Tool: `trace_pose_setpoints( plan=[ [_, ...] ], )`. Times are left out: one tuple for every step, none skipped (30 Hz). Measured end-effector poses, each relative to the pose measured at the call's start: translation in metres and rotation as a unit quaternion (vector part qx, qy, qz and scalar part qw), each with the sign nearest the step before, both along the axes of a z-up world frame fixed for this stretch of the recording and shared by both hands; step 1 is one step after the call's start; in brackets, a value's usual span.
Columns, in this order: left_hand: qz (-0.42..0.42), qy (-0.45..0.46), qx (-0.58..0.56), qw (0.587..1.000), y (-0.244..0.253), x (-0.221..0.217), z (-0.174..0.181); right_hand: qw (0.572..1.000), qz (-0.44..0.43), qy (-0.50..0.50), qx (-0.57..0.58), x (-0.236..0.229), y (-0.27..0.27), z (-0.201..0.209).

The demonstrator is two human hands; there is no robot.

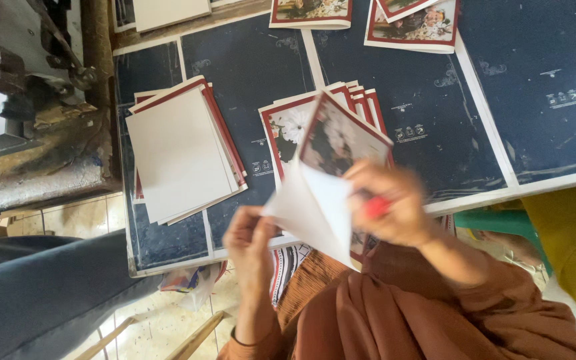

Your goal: The person inserts a stack of white pages into a book cover featuring a printed image, then closes the book and places it on a pile. This process is repeated multiple times with identical book covers and page stacks on a blue table.

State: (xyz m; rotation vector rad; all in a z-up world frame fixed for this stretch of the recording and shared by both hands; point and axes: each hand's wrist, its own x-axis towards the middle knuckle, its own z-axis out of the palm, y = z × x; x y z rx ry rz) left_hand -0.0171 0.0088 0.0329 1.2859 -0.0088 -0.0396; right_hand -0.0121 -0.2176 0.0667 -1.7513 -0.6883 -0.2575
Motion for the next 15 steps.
trace_pose_setpoints(
  plan=[
    [0.061, -0.008, 0.016, 0.998, 0.009, 0.004, -0.002, 0.986, -0.022, 0.076, 0.144, -0.005, -0.024, -0.005],
    [0.122, -0.017, 0.031, 0.992, 0.016, 0.01, -0.005, 0.947, -0.044, 0.148, 0.283, -0.008, -0.05, -0.008],
    [0.122, -0.017, 0.03, 0.992, 0.017, 0.012, 0.004, 0.947, -0.044, 0.147, 0.282, -0.009, -0.07, -0.009],
    [0.138, 0.035, 0.052, 0.988, 0.017, 0.013, 0.012, 0.942, -0.175, 0.133, 0.255, -0.011, -0.09, -0.011],
    [0.153, 0.088, 0.073, 0.982, 0.018, 0.014, 0.02, 0.919, -0.302, 0.118, 0.223, -0.013, -0.11, -0.012],
    [0.154, 0.089, 0.073, 0.981, 0.018, 0.014, 0.008, 0.92, -0.301, 0.12, 0.222, -0.017, -0.12, -0.022],
    [0.103, 0.109, 0.084, 0.985, 0.019, 0.014, -0.004, 0.9, -0.335, 0.154, 0.234, -0.021, -0.131, -0.033],
    [0.055, 0.127, 0.094, 0.986, 0.02, 0.013, -0.015, 0.878, -0.367, 0.187, 0.245, -0.024, -0.141, -0.042],
    [0.057, 0.128, 0.093, 0.986, 0.018, 0.013, -0.021, 0.879, -0.365, 0.188, 0.243, -0.031, -0.151, -0.055],
    [0.006, 0.177, 0.163, 0.971, 0.017, 0.011, -0.026, 0.86, -0.384, 0.268, 0.204, -0.04, -0.161, -0.069],
    [-0.046, 0.225, 0.23, 0.946, 0.015, 0.01, -0.031, 0.833, -0.4, 0.345, 0.162, -0.048, -0.171, -0.082],
    [-0.041, 0.225, 0.232, 0.945, 0.021, 0.01, -0.027, 0.834, -0.396, 0.347, 0.163, -0.049, -0.165, -0.063],
    [-0.05, 0.168, 0.319, 0.931, 0.027, 0.01, -0.023, 0.79, -0.419, 0.447, -0.004, -0.051, -0.16, -0.044],
    [-0.06, 0.11, 0.403, 0.907, 0.032, 0.01, -0.019, 0.714, -0.424, 0.53, -0.171, -0.054, -0.155, -0.025],
    [-0.058, 0.112, 0.405, 0.906, 0.053, 0.025, -0.032, 0.715, -0.421, 0.532, -0.171, -0.06, -0.171, -0.044]
  ],
)
